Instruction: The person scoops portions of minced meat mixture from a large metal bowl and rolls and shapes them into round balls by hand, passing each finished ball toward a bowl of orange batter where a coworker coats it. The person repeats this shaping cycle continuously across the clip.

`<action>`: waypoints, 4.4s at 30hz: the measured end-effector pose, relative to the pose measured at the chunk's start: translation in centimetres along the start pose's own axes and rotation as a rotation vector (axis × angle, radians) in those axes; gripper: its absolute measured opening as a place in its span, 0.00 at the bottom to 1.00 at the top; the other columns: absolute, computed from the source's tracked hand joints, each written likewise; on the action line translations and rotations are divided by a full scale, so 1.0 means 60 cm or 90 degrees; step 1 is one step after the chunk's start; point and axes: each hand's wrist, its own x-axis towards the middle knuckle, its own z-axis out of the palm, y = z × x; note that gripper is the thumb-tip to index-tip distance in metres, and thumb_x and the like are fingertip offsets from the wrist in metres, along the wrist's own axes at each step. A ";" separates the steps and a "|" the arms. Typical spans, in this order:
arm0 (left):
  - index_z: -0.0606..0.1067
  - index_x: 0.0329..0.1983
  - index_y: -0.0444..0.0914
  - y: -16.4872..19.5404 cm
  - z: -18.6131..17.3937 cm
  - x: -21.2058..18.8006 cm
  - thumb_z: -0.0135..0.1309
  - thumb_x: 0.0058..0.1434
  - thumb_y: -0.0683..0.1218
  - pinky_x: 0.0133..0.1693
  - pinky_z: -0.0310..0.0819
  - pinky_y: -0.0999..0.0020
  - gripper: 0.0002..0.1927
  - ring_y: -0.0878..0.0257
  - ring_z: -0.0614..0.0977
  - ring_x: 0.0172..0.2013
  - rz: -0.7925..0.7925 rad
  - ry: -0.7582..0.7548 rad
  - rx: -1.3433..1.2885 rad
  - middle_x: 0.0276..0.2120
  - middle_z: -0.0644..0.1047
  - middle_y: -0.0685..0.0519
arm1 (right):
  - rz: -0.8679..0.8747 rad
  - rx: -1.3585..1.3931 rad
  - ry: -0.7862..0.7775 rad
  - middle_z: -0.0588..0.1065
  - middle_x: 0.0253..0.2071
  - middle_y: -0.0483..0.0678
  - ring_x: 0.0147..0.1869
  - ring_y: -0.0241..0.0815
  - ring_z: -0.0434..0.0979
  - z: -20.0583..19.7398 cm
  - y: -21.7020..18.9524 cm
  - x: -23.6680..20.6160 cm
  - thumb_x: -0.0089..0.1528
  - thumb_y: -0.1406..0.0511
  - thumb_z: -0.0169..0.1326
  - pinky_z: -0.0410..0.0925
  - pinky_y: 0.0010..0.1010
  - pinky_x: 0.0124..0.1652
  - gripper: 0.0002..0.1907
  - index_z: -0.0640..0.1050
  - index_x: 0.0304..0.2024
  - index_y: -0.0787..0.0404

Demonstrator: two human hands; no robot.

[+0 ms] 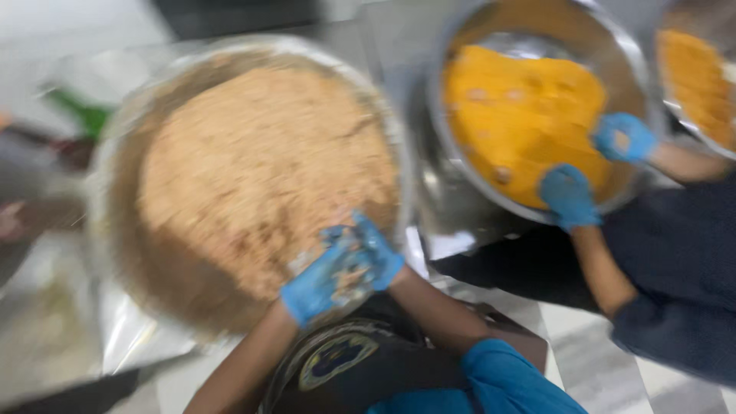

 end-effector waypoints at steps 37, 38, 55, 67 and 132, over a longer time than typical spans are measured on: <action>0.59 0.74 0.47 0.065 -0.131 -0.071 0.46 0.66 0.57 0.66 0.57 0.52 0.34 0.44 0.59 0.71 0.291 0.464 1.033 0.73 0.55 0.37 | -0.355 -0.662 0.305 0.74 0.64 0.46 0.68 0.36 0.73 -0.056 -0.422 -0.126 0.70 0.58 0.49 0.69 0.37 0.60 0.22 0.73 0.64 0.61; 0.57 0.75 0.49 0.070 -0.136 -0.087 0.43 0.67 0.60 0.67 0.55 0.52 0.34 0.44 0.61 0.69 0.186 0.469 1.078 0.73 0.57 0.41 | -0.308 -0.665 0.257 0.74 0.64 0.48 0.67 0.37 0.73 -0.033 -0.378 -0.109 0.70 0.58 0.49 0.69 0.36 0.61 0.22 0.74 0.63 0.62; 0.69 0.68 0.47 0.088 -0.233 -0.344 0.39 0.64 0.70 0.67 0.57 0.56 0.36 0.49 0.68 0.67 0.242 0.493 1.026 0.68 0.68 0.49 | -0.044 -1.482 -0.117 0.79 0.56 0.56 0.59 0.56 0.78 0.108 0.072 0.194 0.63 0.52 0.53 0.70 0.41 0.58 0.23 0.80 0.56 0.55; 0.72 0.66 0.46 0.076 -0.256 -0.354 0.42 0.63 0.70 0.65 0.63 0.56 0.36 0.48 0.73 0.64 0.243 0.457 0.933 0.65 0.72 0.47 | -0.054 -1.426 -0.092 0.71 0.65 0.58 0.64 0.55 0.74 0.124 0.073 0.195 0.61 0.61 0.52 0.67 0.41 0.62 0.25 0.76 0.61 0.56; 0.75 0.55 0.41 0.045 -0.207 -0.188 0.44 0.68 0.67 0.42 0.85 0.48 0.29 0.49 0.85 0.45 0.333 -0.133 -0.262 0.47 0.81 0.47 | 0.013 -0.846 -0.166 0.72 0.66 0.50 0.67 0.41 0.71 0.276 0.099 -0.013 0.70 0.56 0.47 0.69 0.36 0.62 0.26 0.71 0.67 0.64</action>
